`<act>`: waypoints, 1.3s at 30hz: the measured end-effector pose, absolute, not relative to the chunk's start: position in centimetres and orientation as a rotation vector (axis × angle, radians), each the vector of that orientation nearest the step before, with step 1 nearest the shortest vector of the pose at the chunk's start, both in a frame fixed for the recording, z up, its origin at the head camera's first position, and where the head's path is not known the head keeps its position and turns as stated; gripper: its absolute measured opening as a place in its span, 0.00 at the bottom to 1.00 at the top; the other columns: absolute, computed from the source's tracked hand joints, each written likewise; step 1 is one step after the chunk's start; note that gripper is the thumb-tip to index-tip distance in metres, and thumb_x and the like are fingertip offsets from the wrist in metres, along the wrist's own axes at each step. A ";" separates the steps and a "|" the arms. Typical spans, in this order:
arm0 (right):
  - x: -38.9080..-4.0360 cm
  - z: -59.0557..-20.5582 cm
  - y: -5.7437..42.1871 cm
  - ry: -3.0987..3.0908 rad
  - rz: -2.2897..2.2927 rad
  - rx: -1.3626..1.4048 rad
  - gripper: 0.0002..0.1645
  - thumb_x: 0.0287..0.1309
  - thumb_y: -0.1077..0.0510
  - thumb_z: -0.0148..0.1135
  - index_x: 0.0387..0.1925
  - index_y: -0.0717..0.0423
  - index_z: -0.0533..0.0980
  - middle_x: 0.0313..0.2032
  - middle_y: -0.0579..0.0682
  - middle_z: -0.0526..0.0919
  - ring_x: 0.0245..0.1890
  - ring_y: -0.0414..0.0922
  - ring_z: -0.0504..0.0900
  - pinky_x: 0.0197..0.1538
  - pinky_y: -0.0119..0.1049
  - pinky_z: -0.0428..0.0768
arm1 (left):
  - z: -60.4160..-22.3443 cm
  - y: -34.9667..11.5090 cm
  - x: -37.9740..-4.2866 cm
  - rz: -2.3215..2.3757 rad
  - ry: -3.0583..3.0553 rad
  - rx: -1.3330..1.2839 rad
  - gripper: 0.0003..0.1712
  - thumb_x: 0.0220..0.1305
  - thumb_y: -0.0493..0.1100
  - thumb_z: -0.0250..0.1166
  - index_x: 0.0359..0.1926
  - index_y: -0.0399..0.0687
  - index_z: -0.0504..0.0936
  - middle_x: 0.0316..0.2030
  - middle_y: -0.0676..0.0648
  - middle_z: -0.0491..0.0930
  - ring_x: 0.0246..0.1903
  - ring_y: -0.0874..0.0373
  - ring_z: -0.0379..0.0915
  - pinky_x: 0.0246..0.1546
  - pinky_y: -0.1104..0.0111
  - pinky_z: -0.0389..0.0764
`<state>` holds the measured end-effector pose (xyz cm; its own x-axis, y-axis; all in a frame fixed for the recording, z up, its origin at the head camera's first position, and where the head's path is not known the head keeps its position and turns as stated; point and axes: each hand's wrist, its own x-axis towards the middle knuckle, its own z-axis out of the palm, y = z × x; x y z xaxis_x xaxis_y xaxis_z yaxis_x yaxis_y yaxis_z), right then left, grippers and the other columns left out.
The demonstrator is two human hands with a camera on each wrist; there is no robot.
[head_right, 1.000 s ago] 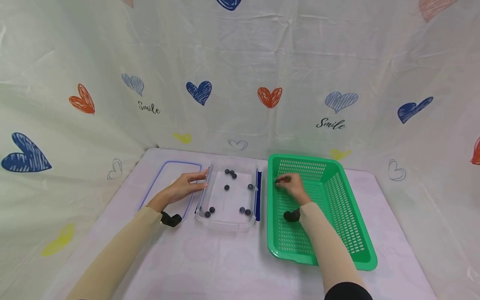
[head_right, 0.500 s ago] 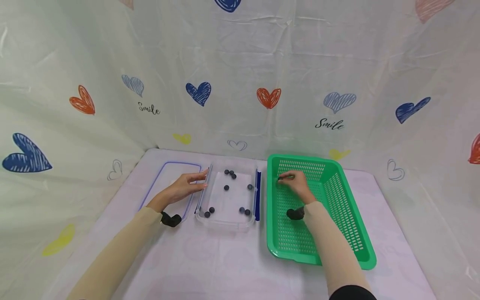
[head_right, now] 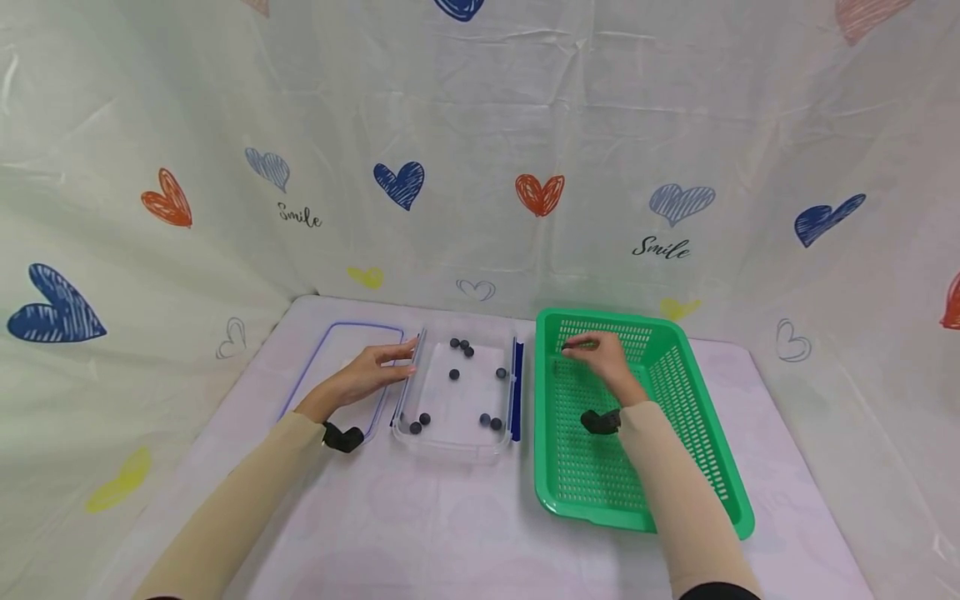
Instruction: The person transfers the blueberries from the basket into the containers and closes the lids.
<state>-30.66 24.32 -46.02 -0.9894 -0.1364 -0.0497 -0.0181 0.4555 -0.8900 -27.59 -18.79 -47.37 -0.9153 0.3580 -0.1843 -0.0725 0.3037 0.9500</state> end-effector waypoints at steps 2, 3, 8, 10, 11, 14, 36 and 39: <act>-30.5 -45.7 24.3 2.584 -1.579 -0.149 0.23 0.64 0.58 0.67 0.55 0.69 0.78 0.59 0.66 0.75 0.57 0.62 0.75 0.64 0.58 0.69 | -47.4 -18.8 -27.7 1.646 2.211 0.266 0.41 0.66 0.46 0.69 0.75 0.50 0.62 0.71 0.38 0.62 0.73 0.44 0.51 0.68 0.51 0.62; -30.5 -45.5 24.3 2.582 -1.581 -0.153 0.23 0.64 0.58 0.67 0.55 0.68 0.78 0.59 0.65 0.75 0.58 0.61 0.75 0.64 0.58 0.69 | -47.4 -18.8 -27.7 1.648 2.208 0.268 0.41 0.66 0.46 0.69 0.76 0.50 0.62 0.71 0.37 0.62 0.73 0.44 0.51 0.68 0.51 0.62; -30.2 -44.8 24.3 2.560 -1.612 -0.159 0.23 0.64 0.58 0.68 0.55 0.69 0.78 0.58 0.65 0.76 0.57 0.60 0.76 0.64 0.59 0.69 | -47.4 -18.8 -27.7 1.650 2.195 0.259 0.41 0.66 0.46 0.69 0.76 0.49 0.61 0.71 0.37 0.62 0.72 0.44 0.51 0.68 0.50 0.62; -30.1 -44.4 24.2 2.555 -1.620 -0.164 0.23 0.63 0.59 0.68 0.55 0.69 0.77 0.57 0.65 0.76 0.55 0.57 0.77 0.64 0.59 0.68 | -47.5 -18.7 -27.7 1.649 2.197 0.254 0.42 0.66 0.46 0.70 0.76 0.49 0.61 0.71 0.37 0.62 0.72 0.44 0.52 0.68 0.51 0.62; -30.0 -44.3 24.2 2.547 -1.629 -0.163 0.23 0.63 0.59 0.68 0.55 0.69 0.77 0.57 0.65 0.77 0.54 0.56 0.78 0.64 0.59 0.68 | -47.5 -18.7 -27.7 1.658 2.189 0.257 0.42 0.66 0.46 0.70 0.76 0.49 0.61 0.71 0.37 0.62 0.72 0.43 0.52 0.68 0.50 0.62; -29.8 -43.7 24.1 2.518 -1.656 -0.155 0.23 0.63 0.60 0.68 0.56 0.70 0.77 0.56 0.66 0.77 0.51 0.50 0.79 0.65 0.58 0.68 | -47.6 -18.8 -27.8 1.685 2.164 0.274 0.42 0.66 0.44 0.69 0.76 0.47 0.60 0.71 0.36 0.61 0.72 0.42 0.52 0.68 0.50 0.62; -29.1 -40.4 21.0 2.450 -1.694 -0.209 0.25 0.61 0.56 0.70 0.56 0.67 0.78 0.58 0.63 0.77 0.57 0.56 0.76 0.66 0.55 0.68 | -47.6 -18.9 -27.6 1.664 2.172 0.288 0.43 0.66 0.46 0.69 0.77 0.48 0.59 0.72 0.35 0.60 0.72 0.42 0.52 0.67 0.49 0.62; -29.1 -40.0 20.4 2.448 -1.702 -0.236 0.24 0.61 0.57 0.70 0.55 0.67 0.79 0.58 0.62 0.78 0.56 0.55 0.78 0.64 0.54 0.70 | -47.4 -18.8 -27.6 1.662 2.176 0.291 0.42 0.67 0.47 0.69 0.76 0.49 0.59 0.72 0.36 0.60 0.72 0.42 0.52 0.67 0.50 0.62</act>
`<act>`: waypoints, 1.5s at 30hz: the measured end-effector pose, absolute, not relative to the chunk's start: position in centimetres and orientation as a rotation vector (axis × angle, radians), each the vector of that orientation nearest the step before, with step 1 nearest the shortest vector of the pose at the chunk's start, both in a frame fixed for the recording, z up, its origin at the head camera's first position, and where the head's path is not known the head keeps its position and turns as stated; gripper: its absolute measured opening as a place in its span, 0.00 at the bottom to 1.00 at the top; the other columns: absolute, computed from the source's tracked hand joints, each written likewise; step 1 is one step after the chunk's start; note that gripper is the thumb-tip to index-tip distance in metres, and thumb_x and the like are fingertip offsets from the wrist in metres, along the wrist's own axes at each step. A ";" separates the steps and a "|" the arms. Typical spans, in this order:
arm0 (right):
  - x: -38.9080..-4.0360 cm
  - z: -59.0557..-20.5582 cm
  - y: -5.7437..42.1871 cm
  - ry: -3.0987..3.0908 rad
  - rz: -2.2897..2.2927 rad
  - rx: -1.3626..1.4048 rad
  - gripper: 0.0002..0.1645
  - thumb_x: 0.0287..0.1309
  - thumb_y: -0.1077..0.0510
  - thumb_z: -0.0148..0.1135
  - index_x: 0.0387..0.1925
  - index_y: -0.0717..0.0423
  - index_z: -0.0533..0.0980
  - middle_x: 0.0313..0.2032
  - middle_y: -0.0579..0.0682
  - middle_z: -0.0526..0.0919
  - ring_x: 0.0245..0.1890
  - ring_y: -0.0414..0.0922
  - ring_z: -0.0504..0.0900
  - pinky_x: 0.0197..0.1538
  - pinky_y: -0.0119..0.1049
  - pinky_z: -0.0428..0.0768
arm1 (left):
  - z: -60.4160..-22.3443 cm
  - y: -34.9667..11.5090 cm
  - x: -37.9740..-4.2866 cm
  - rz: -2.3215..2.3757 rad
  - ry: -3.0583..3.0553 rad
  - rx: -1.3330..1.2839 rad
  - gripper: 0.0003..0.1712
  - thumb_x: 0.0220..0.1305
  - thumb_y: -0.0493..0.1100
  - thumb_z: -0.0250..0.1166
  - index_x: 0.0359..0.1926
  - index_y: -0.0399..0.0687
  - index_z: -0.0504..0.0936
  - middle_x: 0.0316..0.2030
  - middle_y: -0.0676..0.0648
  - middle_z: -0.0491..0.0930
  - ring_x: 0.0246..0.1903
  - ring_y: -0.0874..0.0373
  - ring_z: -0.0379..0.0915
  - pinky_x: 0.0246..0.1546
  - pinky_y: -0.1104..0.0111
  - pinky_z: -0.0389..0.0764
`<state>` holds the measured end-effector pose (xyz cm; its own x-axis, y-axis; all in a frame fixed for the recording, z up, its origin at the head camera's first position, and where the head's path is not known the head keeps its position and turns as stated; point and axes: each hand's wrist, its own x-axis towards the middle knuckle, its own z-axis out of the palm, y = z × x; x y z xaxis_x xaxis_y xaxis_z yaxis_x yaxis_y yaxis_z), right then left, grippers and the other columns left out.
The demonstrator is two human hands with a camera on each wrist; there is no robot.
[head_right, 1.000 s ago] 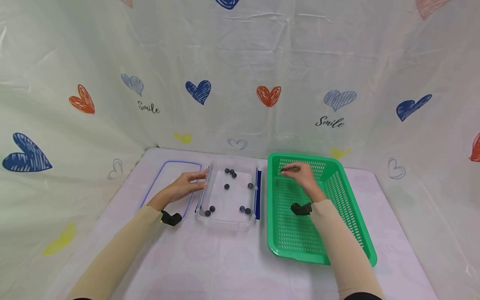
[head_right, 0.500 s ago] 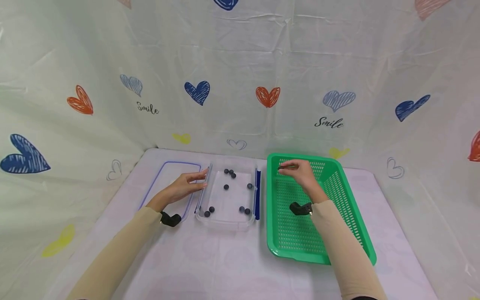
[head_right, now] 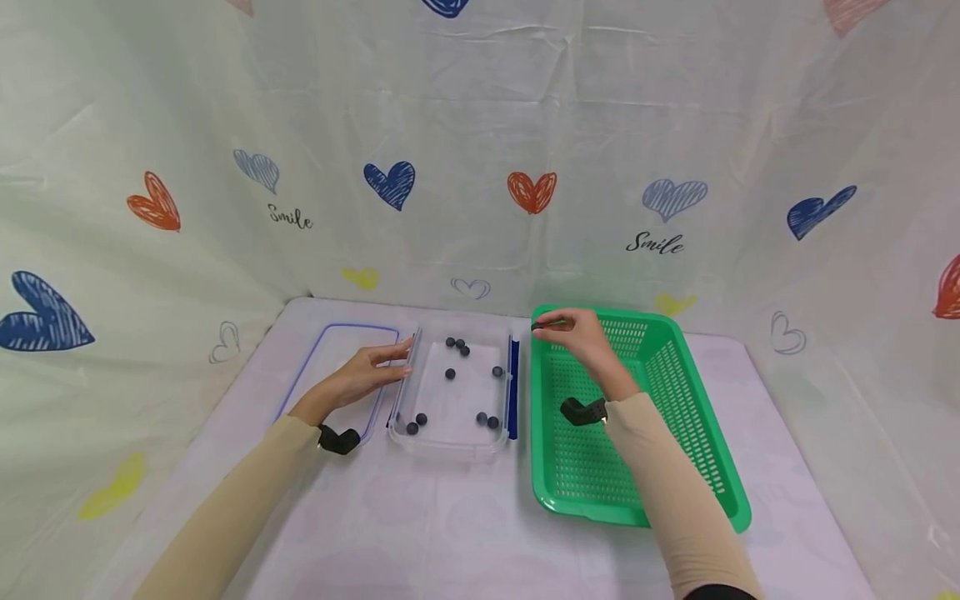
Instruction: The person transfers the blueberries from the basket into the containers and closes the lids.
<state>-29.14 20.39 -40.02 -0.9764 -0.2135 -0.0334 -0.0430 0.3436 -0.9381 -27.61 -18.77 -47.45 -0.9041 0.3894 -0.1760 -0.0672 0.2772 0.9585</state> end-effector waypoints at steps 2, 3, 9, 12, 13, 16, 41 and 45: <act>-29.2 -39.9 19.9 2.454 -1.698 -0.259 0.23 0.61 0.58 0.71 0.54 0.66 0.79 0.57 0.62 0.79 0.55 0.54 0.79 0.64 0.53 0.71 | -47.4 -18.8 -27.6 1.664 2.176 0.296 0.42 0.67 0.46 0.69 0.76 0.49 0.59 0.72 0.35 0.60 0.72 0.42 0.53 0.67 0.50 0.62; -29.2 -39.8 19.7 2.456 -1.696 -0.269 0.23 0.61 0.58 0.71 0.54 0.66 0.80 0.56 0.62 0.80 0.54 0.53 0.79 0.64 0.53 0.71 | -47.4 -18.8 -27.6 1.665 2.175 0.295 0.42 0.67 0.46 0.69 0.76 0.49 0.59 0.72 0.36 0.60 0.72 0.42 0.53 0.67 0.50 0.62; -29.3 -39.7 18.5 2.438 -1.697 -0.325 0.22 0.61 0.59 0.70 0.54 0.67 0.80 0.53 0.62 0.82 0.50 0.51 0.82 0.62 0.54 0.73 | -47.6 -18.8 -27.6 1.664 2.177 0.289 0.42 0.66 0.46 0.69 0.76 0.49 0.60 0.72 0.36 0.60 0.72 0.42 0.54 0.67 0.50 0.63; -29.4 -39.7 18.0 2.420 -1.698 -0.344 0.22 0.61 0.60 0.70 0.54 0.68 0.79 0.53 0.62 0.81 0.51 0.51 0.81 0.61 0.53 0.74 | -47.7 -18.8 -27.6 1.675 2.167 0.285 0.42 0.67 0.46 0.69 0.76 0.49 0.59 0.72 0.36 0.60 0.72 0.42 0.53 0.67 0.50 0.63; -29.4 -39.7 17.8 2.416 -1.698 -0.349 0.23 0.61 0.60 0.70 0.54 0.68 0.79 0.53 0.62 0.81 0.51 0.52 0.81 0.60 0.53 0.74 | -47.7 -18.8 -27.6 1.677 2.165 0.286 0.42 0.67 0.46 0.69 0.76 0.49 0.59 0.72 0.36 0.60 0.72 0.42 0.54 0.67 0.50 0.63; -29.4 -39.8 17.3 2.418 -1.686 -0.365 0.22 0.61 0.60 0.70 0.54 0.68 0.79 0.54 0.61 0.81 0.51 0.52 0.81 0.59 0.53 0.75 | -47.8 -18.7 -27.6 1.690 2.153 0.281 0.42 0.67 0.46 0.69 0.76 0.50 0.60 0.72 0.36 0.60 0.71 0.42 0.55 0.67 0.51 0.63; -29.1 -40.2 13.4 2.429 -1.568 -0.421 0.15 0.60 0.65 0.70 0.47 0.68 0.82 0.52 0.62 0.79 0.47 0.54 0.83 0.55 0.51 0.78 | -47.9 -18.7 -27.7 1.696 2.156 0.249 0.41 0.67 0.45 0.68 0.76 0.54 0.61 0.59 0.39 0.69 0.53 0.54 0.70 0.61 0.59 0.72; -29.4 -40.7 13.1 2.450 -1.547 -0.392 0.14 0.58 0.65 0.71 0.46 0.66 0.82 0.49 0.61 0.81 0.45 0.52 0.84 0.54 0.51 0.79 | -47.9 -18.8 -27.8 1.698 2.161 0.247 0.41 0.67 0.46 0.69 0.76 0.55 0.61 0.58 0.39 0.70 0.53 0.53 0.69 0.59 0.62 0.72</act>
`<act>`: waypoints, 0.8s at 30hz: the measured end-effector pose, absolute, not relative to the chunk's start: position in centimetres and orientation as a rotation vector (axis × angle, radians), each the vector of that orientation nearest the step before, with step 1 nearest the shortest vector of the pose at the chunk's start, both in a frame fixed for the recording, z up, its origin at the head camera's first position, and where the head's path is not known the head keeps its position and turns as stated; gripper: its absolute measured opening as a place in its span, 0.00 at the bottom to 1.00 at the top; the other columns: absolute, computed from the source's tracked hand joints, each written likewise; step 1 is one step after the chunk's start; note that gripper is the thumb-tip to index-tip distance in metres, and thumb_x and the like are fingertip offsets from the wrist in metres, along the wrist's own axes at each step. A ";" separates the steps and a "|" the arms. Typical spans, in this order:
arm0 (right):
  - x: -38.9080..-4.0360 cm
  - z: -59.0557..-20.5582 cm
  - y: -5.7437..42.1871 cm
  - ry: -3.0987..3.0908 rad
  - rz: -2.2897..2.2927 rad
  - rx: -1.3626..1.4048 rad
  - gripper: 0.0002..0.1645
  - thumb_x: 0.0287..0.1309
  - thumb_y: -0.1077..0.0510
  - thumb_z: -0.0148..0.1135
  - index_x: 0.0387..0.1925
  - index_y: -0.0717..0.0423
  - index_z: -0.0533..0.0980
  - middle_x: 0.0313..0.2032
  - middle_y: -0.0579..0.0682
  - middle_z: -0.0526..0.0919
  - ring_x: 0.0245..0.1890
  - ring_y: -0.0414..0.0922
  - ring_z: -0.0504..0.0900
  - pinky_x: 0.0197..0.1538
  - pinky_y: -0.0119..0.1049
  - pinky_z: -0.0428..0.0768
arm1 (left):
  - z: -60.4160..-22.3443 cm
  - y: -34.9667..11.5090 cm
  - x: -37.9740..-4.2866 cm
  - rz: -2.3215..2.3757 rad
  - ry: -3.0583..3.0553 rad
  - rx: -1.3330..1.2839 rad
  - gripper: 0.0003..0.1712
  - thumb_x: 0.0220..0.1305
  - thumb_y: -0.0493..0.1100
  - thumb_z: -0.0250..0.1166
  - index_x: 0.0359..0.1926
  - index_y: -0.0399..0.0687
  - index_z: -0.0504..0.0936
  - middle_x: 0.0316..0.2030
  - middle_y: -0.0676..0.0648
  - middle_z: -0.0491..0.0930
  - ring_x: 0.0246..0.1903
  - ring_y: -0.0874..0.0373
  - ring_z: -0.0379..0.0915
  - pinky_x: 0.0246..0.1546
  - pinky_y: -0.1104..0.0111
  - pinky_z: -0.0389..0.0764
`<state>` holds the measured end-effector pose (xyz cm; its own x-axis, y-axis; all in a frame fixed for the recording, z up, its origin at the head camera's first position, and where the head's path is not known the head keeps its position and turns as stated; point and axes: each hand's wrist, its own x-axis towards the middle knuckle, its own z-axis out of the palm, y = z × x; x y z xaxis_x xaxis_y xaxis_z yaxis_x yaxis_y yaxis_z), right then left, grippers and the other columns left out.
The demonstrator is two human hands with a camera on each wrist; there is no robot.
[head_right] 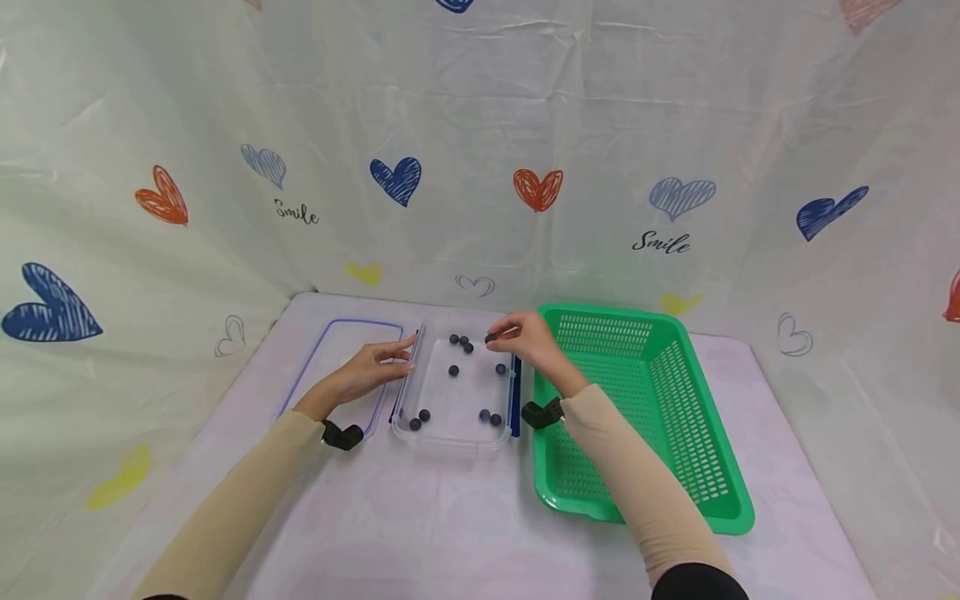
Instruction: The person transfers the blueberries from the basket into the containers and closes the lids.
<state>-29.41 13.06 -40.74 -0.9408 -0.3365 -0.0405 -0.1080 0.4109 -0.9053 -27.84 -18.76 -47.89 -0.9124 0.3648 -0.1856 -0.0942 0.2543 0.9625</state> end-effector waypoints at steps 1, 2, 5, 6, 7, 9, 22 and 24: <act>-29.4 -40.8 13.0 2.455 -1.542 -0.383 0.14 0.58 0.65 0.71 0.45 0.66 0.83 0.48 0.60 0.82 0.44 0.52 0.84 0.53 0.51 0.79 | -47.9 -18.7 -27.9 1.699 2.164 0.244 0.41 0.66 0.46 0.69 0.76 0.55 0.61 0.58 0.39 0.70 0.54 0.52 0.69 0.58 0.62 0.72; -29.4 -40.9 12.9 2.462 -1.535 -0.377 0.13 0.58 0.65 0.71 0.45 0.66 0.83 0.47 0.60 0.82 0.44 0.52 0.84 0.53 0.51 0.79 | -47.9 -18.7 -27.9 1.697 2.169 0.239 0.41 0.66 0.46 0.69 0.76 0.55 0.61 0.58 0.39 0.70 0.54 0.52 0.68 0.58 0.62 0.72; -29.4 -41.2 12.9 2.479 -1.511 -0.377 0.13 0.58 0.65 0.71 0.44 0.65 0.83 0.44 0.59 0.84 0.43 0.51 0.84 0.52 0.50 0.80 | -48.0 -18.7 -27.7 1.695 2.181 0.214 0.40 0.67 0.46 0.69 0.76 0.57 0.62 0.60 0.39 0.70 0.54 0.52 0.68 0.60 0.61 0.71; -29.4 -41.2 12.9 2.484 -1.507 -0.380 0.12 0.58 0.65 0.71 0.44 0.65 0.83 0.44 0.59 0.84 0.42 0.51 0.83 0.51 0.49 0.80 | -48.1 -18.6 -27.7 1.695 2.182 0.207 0.40 0.67 0.47 0.69 0.76 0.57 0.62 0.60 0.39 0.69 0.55 0.52 0.68 0.60 0.60 0.71; -29.4 -41.3 12.9 2.484 -1.509 -0.380 0.12 0.58 0.65 0.71 0.44 0.65 0.83 0.44 0.59 0.84 0.43 0.51 0.83 0.51 0.49 0.81 | -48.2 -18.6 -27.7 1.697 2.180 0.199 0.40 0.67 0.46 0.69 0.76 0.57 0.62 0.61 0.39 0.69 0.55 0.51 0.68 0.61 0.59 0.70; -29.3 -41.4 13.0 2.489 -1.509 -0.389 0.12 0.58 0.65 0.71 0.44 0.65 0.83 0.45 0.60 0.83 0.43 0.52 0.83 0.51 0.49 0.81 | -48.3 -18.7 -27.7 1.702 2.186 0.195 0.40 0.66 0.46 0.69 0.76 0.57 0.63 0.62 0.38 0.69 0.56 0.50 0.68 0.63 0.56 0.69; -28.2 -40.7 15.3 2.480 -1.632 -0.384 0.18 0.63 0.64 0.67 0.52 0.67 0.80 0.48 0.62 0.83 0.47 0.55 0.82 0.55 0.54 0.78 | -48.0 -19.4 -27.6 1.676 2.292 0.234 0.38 0.66 0.50 0.69 0.73 0.50 0.66 0.61 0.37 0.72 0.60 0.46 0.70 0.63 0.52 0.69; -28.0 -40.5 16.1 2.527 -1.633 -0.382 0.20 0.64 0.62 0.66 0.55 0.67 0.78 0.49 0.62 0.82 0.48 0.56 0.82 0.54 0.54 0.78 | -47.8 -19.5 -27.6 1.710 2.291 0.254 0.36 0.69 0.49 0.66 0.74 0.47 0.65 0.60 0.36 0.71 0.59 0.44 0.72 0.62 0.54 0.71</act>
